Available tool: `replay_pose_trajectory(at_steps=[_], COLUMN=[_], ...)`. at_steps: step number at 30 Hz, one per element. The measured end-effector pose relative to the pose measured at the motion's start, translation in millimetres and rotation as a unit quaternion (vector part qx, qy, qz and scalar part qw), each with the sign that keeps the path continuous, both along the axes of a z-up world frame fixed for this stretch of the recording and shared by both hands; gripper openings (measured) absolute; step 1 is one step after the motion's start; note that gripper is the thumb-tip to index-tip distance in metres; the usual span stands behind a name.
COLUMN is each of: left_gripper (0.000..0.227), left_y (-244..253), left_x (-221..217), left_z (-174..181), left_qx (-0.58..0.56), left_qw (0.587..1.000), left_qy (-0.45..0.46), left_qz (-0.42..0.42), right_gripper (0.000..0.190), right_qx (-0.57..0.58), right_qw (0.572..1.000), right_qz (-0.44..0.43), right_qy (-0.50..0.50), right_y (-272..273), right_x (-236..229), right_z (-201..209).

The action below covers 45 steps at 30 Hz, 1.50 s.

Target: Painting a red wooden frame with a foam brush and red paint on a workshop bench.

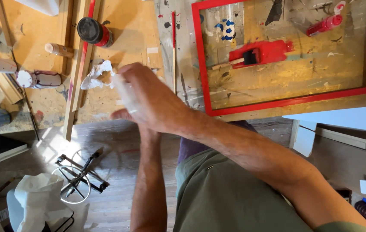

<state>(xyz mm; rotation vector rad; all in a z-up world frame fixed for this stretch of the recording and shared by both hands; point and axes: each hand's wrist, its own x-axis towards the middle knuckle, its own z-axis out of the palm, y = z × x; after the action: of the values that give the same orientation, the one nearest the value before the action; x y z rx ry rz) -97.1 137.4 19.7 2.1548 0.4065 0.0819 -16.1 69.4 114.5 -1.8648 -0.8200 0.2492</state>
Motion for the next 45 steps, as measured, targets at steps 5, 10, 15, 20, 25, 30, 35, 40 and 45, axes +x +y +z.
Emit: replay_pose_trajectory(at_steps=[5, 10, 15, 20, 25, 30, 35, 40, 45], left_gripper=[0.076, 0.082, 0.105, 0.122, 0.069, 0.016, 0.02, 0.044, 0.049], left_y=[27.6, 41.3, 44.6, 51.0, 65.9, 59.7, 29.2, -7.8, -30.6], left_x=[11.3, 22.0, 18.4, -1.9, -41.8, -80.8, -103.5, -99.7, -98.1], left_z=[-20.6, -25.7, -27.4, -26.8, -14.4, -8.8, -29.4, -26.7, -24.1], left_qx=[0.009, 0.019, -0.048, -0.021, -0.113, -0.023, 0.005, 0.016, 0.02], left_qw=[0.999, 0.996, 0.997, 0.995, 0.976, 0.968, 0.976, 0.99, 0.996], left_qy=[-0.031, -0.057, 0.009, 0.058, -0.019, 0.084, 0.069, 0.055, 0.034], left_qz=[0.036, 0.069, 0.06, 0.08, 0.184, 0.236, 0.209, 0.126, 0.079], right_gripper=[0.087, 0.035, 0.029, 0.01, 0.008, 0.015, 0.018, 0.02, 0.015], right_qx=[-0.059, -0.197, -0.394, -0.357, -0.304, -0.263, -0.142, -0.111, -0.151], right_qw=[0.997, 0.96, 0.852, 0.845, 0.883, 0.938, 0.954, 0.941, 0.943], right_qz=[0.032, -0.062, -0.043, -0.016, -0.024, -0.138, -0.247, -0.311, -0.281], right_qy=[-0.04, -0.188, -0.342, -0.398, -0.357, -0.18, -0.094, -0.07, -0.095], right_y=[-51.3, -155.9, -211.2, -216.4, -221.3, -256.1, -280.3, -292.7, -300.9], right_x=[14.7, 52.5, 72.9, 85.6, 93.2, 86.9, 59.3, 46.1, 48.9], right_z=[1.0, -88.4, -161.4, -170.4, -99.6, -44.6, -62.6, -74.4, -63.8])
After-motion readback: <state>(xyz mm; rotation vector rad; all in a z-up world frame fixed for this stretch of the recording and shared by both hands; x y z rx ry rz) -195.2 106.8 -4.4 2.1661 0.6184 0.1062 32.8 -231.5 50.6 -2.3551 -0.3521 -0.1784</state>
